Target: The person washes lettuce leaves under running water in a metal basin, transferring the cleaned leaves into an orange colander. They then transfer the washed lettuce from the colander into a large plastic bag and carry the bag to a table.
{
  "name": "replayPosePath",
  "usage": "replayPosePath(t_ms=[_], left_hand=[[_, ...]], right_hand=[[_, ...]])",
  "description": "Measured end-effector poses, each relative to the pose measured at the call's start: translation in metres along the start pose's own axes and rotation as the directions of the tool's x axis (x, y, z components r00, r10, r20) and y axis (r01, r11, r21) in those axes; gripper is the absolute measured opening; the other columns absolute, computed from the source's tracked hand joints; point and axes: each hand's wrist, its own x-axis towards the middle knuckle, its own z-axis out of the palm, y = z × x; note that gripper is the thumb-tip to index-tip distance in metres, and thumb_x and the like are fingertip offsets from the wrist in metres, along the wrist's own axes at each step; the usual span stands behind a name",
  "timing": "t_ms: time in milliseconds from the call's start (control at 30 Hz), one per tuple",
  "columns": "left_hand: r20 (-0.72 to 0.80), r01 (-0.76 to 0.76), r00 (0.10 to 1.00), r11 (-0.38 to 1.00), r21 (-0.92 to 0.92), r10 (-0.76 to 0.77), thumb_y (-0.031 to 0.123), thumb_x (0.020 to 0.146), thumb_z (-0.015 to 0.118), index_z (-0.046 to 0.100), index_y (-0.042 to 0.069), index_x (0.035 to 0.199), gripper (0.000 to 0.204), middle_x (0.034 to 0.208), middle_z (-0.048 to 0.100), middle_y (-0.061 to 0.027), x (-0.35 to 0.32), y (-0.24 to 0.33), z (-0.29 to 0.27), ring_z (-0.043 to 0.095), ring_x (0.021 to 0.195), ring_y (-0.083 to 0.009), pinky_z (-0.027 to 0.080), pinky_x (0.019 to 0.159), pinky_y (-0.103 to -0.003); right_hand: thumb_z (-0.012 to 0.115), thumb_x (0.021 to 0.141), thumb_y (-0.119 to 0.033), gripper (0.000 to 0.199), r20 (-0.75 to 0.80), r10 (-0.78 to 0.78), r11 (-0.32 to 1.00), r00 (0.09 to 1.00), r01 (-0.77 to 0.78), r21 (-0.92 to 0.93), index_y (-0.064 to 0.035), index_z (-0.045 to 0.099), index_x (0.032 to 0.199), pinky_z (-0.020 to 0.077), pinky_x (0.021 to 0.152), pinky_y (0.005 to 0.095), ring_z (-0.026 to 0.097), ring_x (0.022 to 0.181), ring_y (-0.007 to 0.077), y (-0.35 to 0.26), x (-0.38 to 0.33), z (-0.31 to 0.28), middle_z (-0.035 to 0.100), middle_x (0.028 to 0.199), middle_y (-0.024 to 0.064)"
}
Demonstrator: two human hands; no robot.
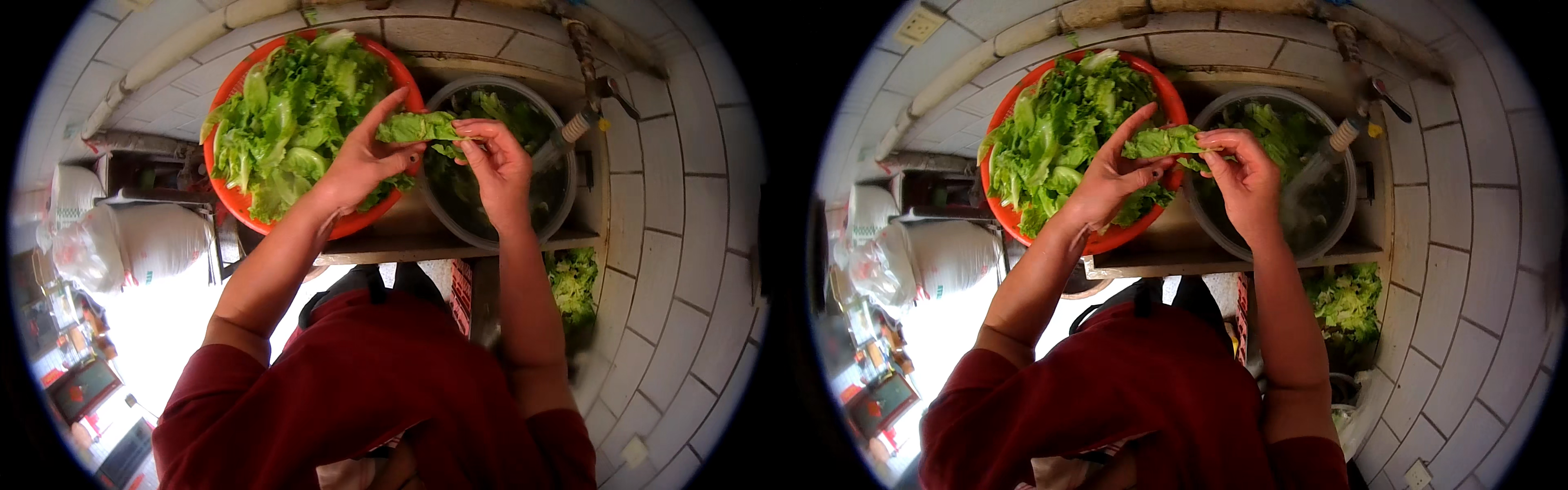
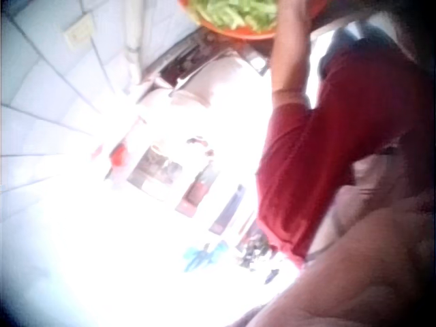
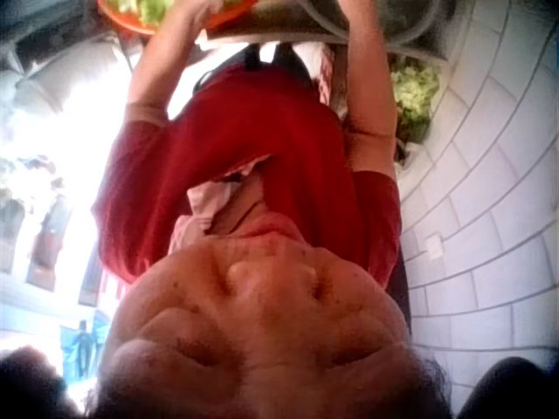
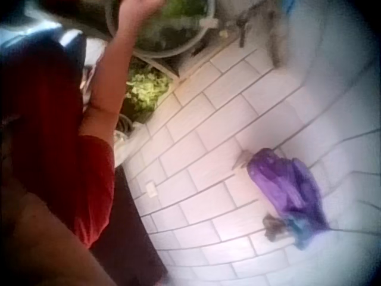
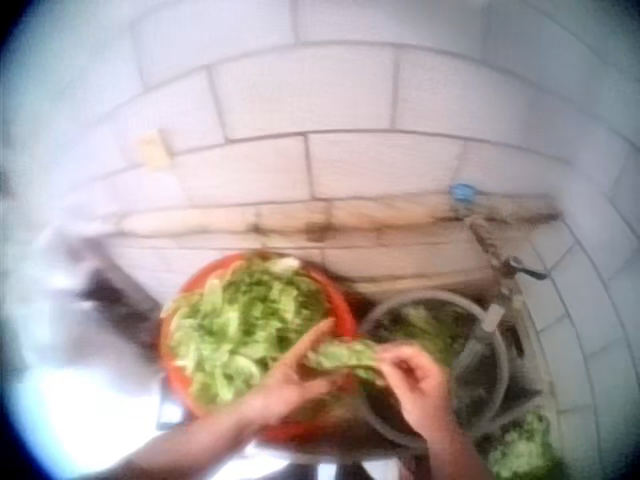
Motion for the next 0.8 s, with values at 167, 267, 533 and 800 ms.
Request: replayPosePath(t_ms=[167,267,533,800], left_hand=[[0.059,0.205,0.979,0.947,-0.246,-0.197,0.013,0.097,0.058,0.037,0.0,0.145,0.054,0.131,0.057,-0.0146,0.017,-0.002,0.02,0.062,0.115,-0.0243,0.052,0.097,-0.03],[-0.042,0.24,0.966,0.946,-0.217,-0.255,0.016,0.103,0.047,0.05,-0.004,0.135,0.038,0.125,0.062,-0.0168,0.034,-0.015,0.032,0.063,0.113,-0.0252,0.054,0.095,-0.029],[-0.086,0.264,0.953,0.935,-0.237,-0.291,0.016,0.104,0.045,0.052,-0.002,0.133,0.035,0.124,0.059,-0.0122,0.045,-0.052,0.064,0.064,0.106,-0.0206,0.054,0.095,-0.031],[-0.116,0.277,0.953,0.96,-0.045,-0.281,0.015,0.104,0.043,0.054,0.002,0.133,0.033,0.125,0.06,-0.0093,0.06,-0.074,0.054,0.063,0.107,-0.0195,0.054,0.095,-0.032]], right_hand=[[0.063,0.091,-0.001,0.014,-0.061,-0.056,0.987,0.997,0.046,-0.152,-0.0038,0.064,0.105,0.0557,0.07,0.0261,0.062,0.092,0.0122,-0.001,-0.011,-0.025,0.059,0.113,0.0077],[0.072,0.084,-0.004,0.019,-0.159,-0.121,0.895,0.98,0.039,-0.444,-0.0073,0.066,0.102,0.0539,0.069,0.0286,0.062,0.088,0.0151,-0.017,-0.017,-0.029,0.058,0.106,0.007],[0.077,0.077,-0.005,0.019,-0.208,-0.251,0.738,0.945,0.048,-0.673,-0.0086,0.069,0.094,0.048,0.064,0.027,0.06,0.077,0.0146,0.013,-0.025,-0.036,0.059,0.088,0.0027],[0.072,0.086,-0.007,0.008,-0.325,0.258,0.924,0.91,-0.331,-0.193,-0.0021,0.069,0.093,0.0494,0.07,0.0241,0.061,0.077,0.008,0.007,-0.089,-0.135,0.068,0.088,0.0011]])
